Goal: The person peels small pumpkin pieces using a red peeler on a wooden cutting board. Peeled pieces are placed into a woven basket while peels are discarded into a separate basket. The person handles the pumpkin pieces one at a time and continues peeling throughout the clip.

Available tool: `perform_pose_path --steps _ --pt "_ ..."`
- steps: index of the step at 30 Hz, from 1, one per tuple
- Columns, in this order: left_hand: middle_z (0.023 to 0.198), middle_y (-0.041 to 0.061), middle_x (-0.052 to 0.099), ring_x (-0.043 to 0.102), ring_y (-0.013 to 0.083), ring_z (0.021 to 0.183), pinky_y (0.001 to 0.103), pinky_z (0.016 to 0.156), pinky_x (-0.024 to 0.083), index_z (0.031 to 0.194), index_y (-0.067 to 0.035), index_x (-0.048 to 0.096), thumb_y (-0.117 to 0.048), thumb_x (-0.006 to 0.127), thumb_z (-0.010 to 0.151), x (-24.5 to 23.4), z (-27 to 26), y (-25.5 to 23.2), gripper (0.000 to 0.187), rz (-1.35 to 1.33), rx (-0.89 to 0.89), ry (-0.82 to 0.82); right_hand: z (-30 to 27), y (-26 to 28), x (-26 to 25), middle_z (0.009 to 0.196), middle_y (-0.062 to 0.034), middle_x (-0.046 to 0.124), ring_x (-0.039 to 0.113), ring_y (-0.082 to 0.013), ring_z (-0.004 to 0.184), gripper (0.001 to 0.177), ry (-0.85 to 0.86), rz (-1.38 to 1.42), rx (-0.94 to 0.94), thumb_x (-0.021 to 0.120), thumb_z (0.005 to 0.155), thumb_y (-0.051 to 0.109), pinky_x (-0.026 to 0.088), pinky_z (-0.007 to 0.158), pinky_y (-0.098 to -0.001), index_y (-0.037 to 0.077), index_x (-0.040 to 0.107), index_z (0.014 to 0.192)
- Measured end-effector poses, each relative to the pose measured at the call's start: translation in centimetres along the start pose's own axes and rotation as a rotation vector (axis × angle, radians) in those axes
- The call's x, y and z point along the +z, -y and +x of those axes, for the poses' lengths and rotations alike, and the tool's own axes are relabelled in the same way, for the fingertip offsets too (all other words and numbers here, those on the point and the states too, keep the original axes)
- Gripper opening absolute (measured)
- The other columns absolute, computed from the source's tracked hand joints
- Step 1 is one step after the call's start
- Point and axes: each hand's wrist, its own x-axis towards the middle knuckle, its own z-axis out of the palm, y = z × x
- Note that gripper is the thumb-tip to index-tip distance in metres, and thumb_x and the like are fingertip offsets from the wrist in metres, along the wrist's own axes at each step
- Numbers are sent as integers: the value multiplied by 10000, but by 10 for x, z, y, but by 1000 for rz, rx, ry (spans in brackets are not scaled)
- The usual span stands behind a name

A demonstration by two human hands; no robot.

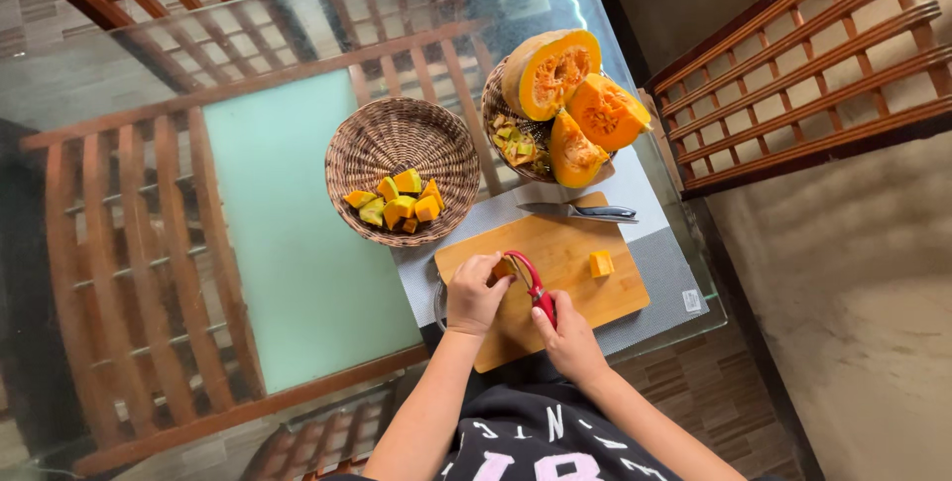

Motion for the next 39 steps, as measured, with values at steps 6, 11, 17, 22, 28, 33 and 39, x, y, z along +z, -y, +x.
perform_pose_path --steps 6,11,17,22,28,33,39 --pt "968 80 745 707 242 795 334 730 583 1028 -33 736 -144 884 710 4 -3 5 368 -14 -5 -39 -1 6 -1 907 -161 703 697 -340 843 356 -7 -30 -43 634 953 330 538 754 -426 81 540 1189" --pt "914 79 737 707 236 767 321 696 582 1008 -36 736 -164 905 702 4 -5 7 373 -21 36 -99 0 10 -1 925 -197 698 686 -406 871 353 5 -106 -45 601 975 353 533 758 -469 92 520 1198" --pt "888 79 727 704 235 746 314 673 580 998 -33 731 -155 915 690 3 -4 9 379 -47 46 -108 -2 18 5 972 -251 693 666 -472 900 359 32 -178 -6 546 990 349 517 769 -536 93 467 1229" --pt "862 71 722 701 232 734 314 660 575 984 -38 733 -148 912 689 3 -3 9 363 -46 39 -108 -1 18 8 980 -270 687 658 -482 907 341 50 -176 -1 535 999 343 507 772 -545 84 452 1205" --pt "862 68 721 697 229 722 314 648 570 982 -38 731 -152 907 697 2 -3 9 354 -44 34 -98 4 16 10 940 -277 687 654 -494 892 322 69 -199 26 531 1008 337 504 767 -552 73 444 1171" --pt "849 67 716 690 231 705 318 640 565 966 -35 727 -167 914 695 2 -3 9 354 -39 27 -98 9 11 7 890 -275 688 661 -491 862 294 78 -152 -14 534 1005 314 514 739 -545 68 448 1141" --pt "848 67 717 689 232 703 321 645 564 967 -37 733 -167 909 699 4 -5 13 346 -38 33 -101 18 2 8 834 -277 684 667 -487 834 296 92 -161 -18 535 1007 311 515 719 -546 49 444 1111"
